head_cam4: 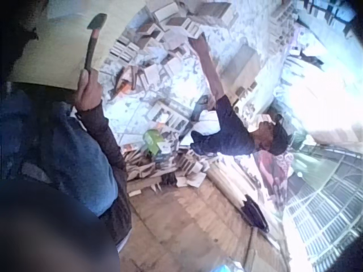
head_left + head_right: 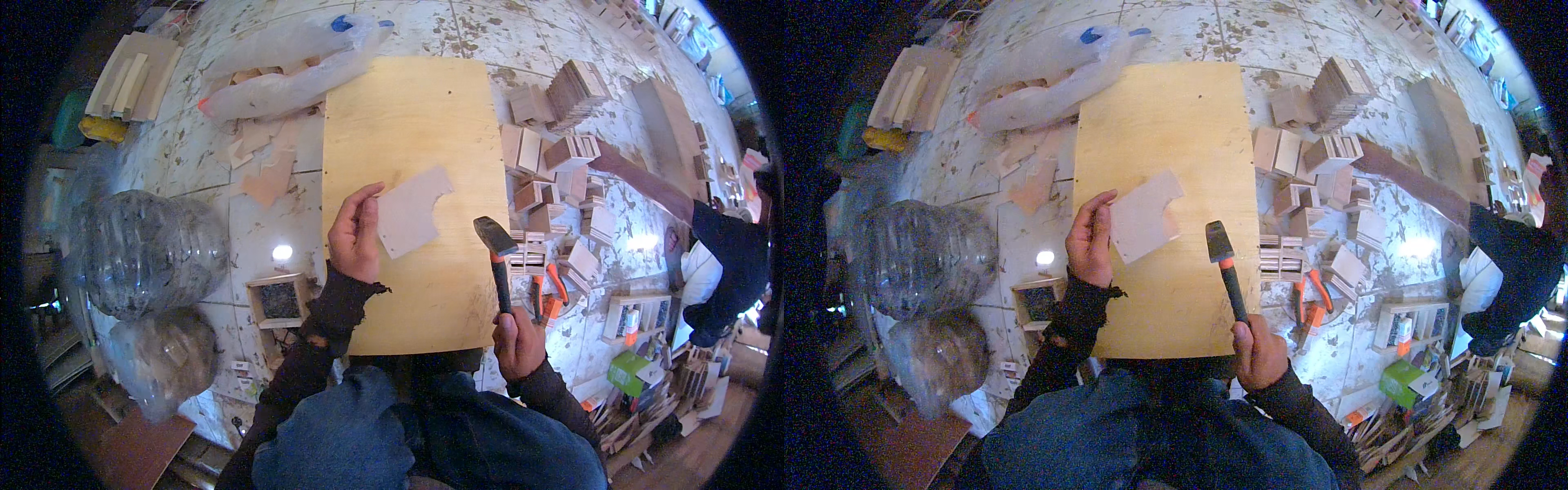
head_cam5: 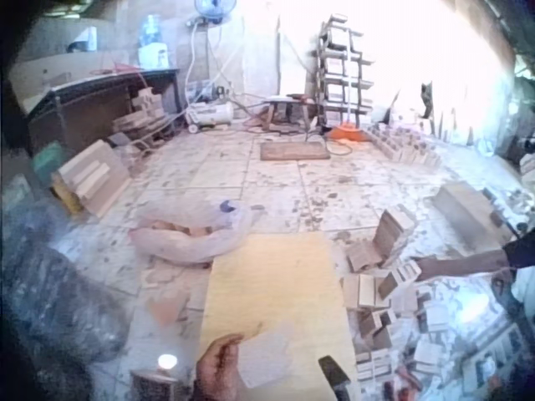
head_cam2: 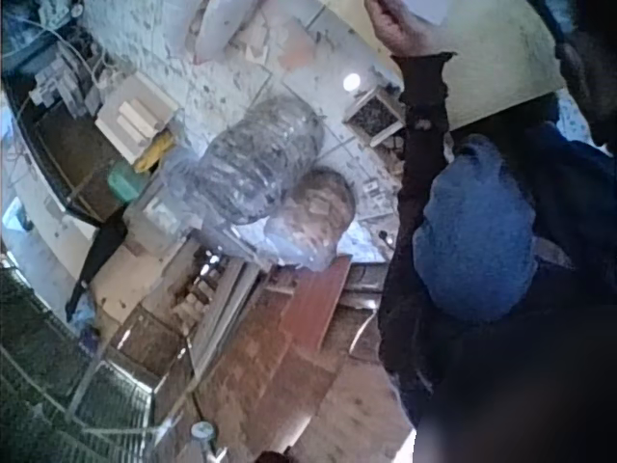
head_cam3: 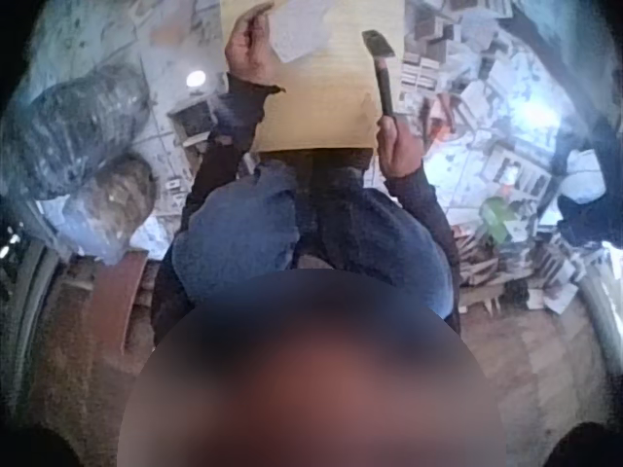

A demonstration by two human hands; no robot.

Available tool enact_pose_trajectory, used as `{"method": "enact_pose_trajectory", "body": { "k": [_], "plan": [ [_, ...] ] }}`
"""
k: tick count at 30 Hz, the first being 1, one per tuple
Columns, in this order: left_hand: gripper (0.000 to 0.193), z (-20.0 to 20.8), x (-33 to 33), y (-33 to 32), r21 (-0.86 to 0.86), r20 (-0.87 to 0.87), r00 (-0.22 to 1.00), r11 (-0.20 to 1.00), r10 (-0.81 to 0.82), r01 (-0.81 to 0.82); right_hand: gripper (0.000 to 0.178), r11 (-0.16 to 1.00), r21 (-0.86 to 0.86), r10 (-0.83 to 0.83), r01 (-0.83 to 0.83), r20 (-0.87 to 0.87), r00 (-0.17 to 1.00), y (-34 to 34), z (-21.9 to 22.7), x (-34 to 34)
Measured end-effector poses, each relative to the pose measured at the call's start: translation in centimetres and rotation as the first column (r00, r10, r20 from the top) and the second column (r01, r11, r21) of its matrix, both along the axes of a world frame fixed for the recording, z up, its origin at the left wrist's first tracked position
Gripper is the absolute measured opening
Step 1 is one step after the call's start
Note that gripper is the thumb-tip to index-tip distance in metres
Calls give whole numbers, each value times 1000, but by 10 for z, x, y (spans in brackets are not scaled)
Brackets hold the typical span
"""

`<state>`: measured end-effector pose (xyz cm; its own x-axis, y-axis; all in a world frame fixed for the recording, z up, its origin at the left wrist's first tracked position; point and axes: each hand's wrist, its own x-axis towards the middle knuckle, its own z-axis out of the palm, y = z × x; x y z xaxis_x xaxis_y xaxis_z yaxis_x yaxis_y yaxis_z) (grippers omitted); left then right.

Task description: The person repeatedly taps small wooden pieces with a hammer on a workbench. They rotate the pieces between taps and occasionally inspect them. A coworker is visible in the background handling other wood.

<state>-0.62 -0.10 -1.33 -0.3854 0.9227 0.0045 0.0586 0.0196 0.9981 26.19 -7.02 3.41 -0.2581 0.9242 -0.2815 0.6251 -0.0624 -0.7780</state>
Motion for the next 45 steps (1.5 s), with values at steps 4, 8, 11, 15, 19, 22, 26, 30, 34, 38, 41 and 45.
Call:
{"method": "enact_pose_trajectory", "body": {
  "k": [4,8,11,15,19,22,26,30,34,38,41,45],
  "plan": [
    [32,-6,-8,-11,97,60,998,994,36,-42,29,995,-99,-11,8,-29,1000,2,-4,-6],
    [32,-27,-51,-57,25,-90,950,955,298,-297,38,981,-196,-28,-4,-158,987,11,-2,-9],
    [21,-58,-107,-115,-276,-508,755,752,414,-598,44,765,-641,-343,62,-323,882,29,1,-11],
    [16,-114,-135,-181,-509,-855,406,671,-323,-539,44,632,-774,-448,-39,-406,796,45,1,-16],
    [20,-143,-146,-194,-557,-815,485,657,-317,-508,42,612,-788,-363,-59,-347,865,31,-3,-18],
    [17,-141,-148,-192,-533,-774,606,706,-185,-465,41,629,-778,-366,0,-296,882,18,-6,-14],
    [18,-116,-147,-193,-329,-880,461,840,-109,-430,39,696,-716,-388,57,-308,868,18,-2,-6],
    [24,-87,-144,-187,-326,-816,578,806,25,-495,39,749,-653,-390,114,-295,872,22,13,3],
    [27,-83,-142,-180,-215,-843,532,859,77,-465,40,832,-535,-343,146,-289,894,22,25,10],
    [24,-108,-142,-185,-263,-952,290,758,-102,-597,38,868,-478,-305,134,-301,903,19,32,15],
    [18,-108,-140,-190,-292,-930,357,773,-91,-563,38,878,-460,-296,134,-301,906,19,37,16],
    [13,-61,-124,-154,-189,-831,542,854,123,-484,37,942,-327,-154,73,-230,961,19,45,13]
  ]
}}
